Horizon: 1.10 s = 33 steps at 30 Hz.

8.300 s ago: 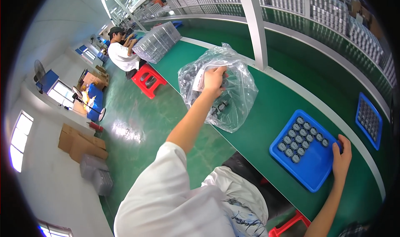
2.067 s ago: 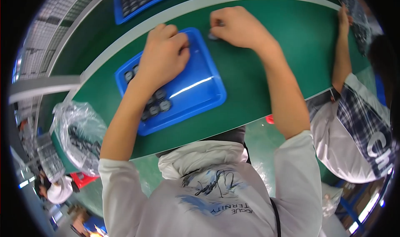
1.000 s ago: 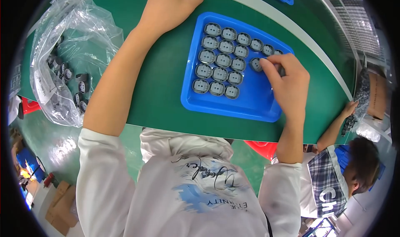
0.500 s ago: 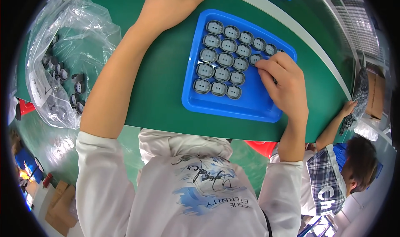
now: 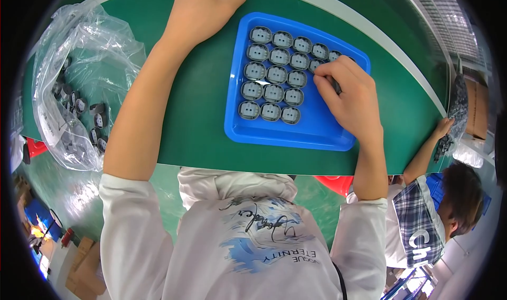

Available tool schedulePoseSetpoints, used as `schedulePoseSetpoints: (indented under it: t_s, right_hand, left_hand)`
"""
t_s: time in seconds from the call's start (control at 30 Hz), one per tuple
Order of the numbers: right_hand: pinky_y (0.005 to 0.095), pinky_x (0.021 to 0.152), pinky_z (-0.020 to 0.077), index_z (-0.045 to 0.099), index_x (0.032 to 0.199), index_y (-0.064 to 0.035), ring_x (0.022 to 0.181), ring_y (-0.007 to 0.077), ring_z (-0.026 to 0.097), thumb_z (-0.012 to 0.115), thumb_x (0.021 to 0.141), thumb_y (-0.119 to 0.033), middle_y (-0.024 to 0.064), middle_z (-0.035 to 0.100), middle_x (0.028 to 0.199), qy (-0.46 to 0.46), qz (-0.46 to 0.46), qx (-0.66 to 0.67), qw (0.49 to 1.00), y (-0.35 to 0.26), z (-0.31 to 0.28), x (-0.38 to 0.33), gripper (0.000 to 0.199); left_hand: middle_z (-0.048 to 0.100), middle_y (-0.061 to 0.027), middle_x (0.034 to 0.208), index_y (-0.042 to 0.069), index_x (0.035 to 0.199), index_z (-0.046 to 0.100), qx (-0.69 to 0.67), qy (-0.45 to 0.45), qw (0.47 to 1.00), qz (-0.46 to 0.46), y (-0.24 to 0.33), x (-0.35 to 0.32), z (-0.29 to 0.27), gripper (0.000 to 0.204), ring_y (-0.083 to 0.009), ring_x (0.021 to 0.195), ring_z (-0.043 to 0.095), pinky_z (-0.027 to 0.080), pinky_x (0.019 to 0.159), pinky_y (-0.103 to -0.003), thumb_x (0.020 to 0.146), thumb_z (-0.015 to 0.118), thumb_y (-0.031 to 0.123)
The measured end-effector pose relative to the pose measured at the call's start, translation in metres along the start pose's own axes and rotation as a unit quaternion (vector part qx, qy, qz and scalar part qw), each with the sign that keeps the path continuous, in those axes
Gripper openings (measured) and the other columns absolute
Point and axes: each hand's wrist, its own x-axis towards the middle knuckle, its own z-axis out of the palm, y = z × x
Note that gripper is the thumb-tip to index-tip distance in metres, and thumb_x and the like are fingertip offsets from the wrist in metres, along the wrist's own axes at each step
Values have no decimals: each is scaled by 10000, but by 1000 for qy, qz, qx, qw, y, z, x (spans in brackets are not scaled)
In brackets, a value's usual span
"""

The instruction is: The person sorts small cylindrical electronic components by hand from a plastic bag into a grid-style blue plastic tray.

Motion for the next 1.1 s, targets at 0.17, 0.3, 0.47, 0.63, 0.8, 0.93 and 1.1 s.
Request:
schedulePoseSetpoints:
  t_s: [0.17,0.3,0.47,0.63,0.8,0.93,1.1]
  right_hand:
    - [283,611,470,688,957,-22,710,144,607,701,814,-19,44,587,756,52,83,80,992,1,-19,5,143]
    - [259,560,421,615,1190,-14,639,114,505,573,979,-219,3,534,737,208,255,354,875,40,-36,-6,297]
    - [243,565,366,535,1257,22,758,131,472,524,1000,-342,62,581,993,238,359,708,559,147,-41,-45,446]
    - [206,534,388,397,1414,43,799,114,469,539,969,-146,90,566,1214,175,276,731,599,157,-37,-63,504]
    - [186,402,305,491,1307,18,579,59,382,510,1020,-220,76,614,1106,160,257,744,596,161,-32,-56,373]
    - [194,408,309,551,1216,-16,565,55,387,508,1027,-254,61,618,1003,116,165,727,656,147,-40,-53,307]
    - [264,613,429,609,1109,16,710,160,533,554,969,-166,82,603,931,138,62,78,985,67,-25,-34,236]
  left_hand:
    - [640,-160,858,-18,919,686,22,-19,999,23,11,11,-14,209,-302,860,611,490,790,-379,854,649,178]
    - [639,-159,749,32,758,693,-9,48,994,94,-11,13,-4,201,-351,768,606,482,716,-460,774,653,228]
    - [634,-142,700,52,660,650,0,82,988,131,-16,4,9,124,-354,733,592,462,696,-469,720,656,160]
    - [563,-103,743,64,701,655,-28,92,991,94,-7,-6,17,92,-318,799,543,436,764,-422,729,678,149]
    - [555,-90,754,61,717,654,-17,71,994,84,-7,-3,10,91,-291,811,529,431,791,-404,744,681,143]
    - [557,-87,763,60,731,658,-31,58,995,80,-7,3,14,95,-283,824,525,427,809,-397,751,682,150]
    - [555,-85,763,62,736,663,-15,61,995,73,-10,-1,11,96,-280,823,524,426,806,-396,755,680,154]
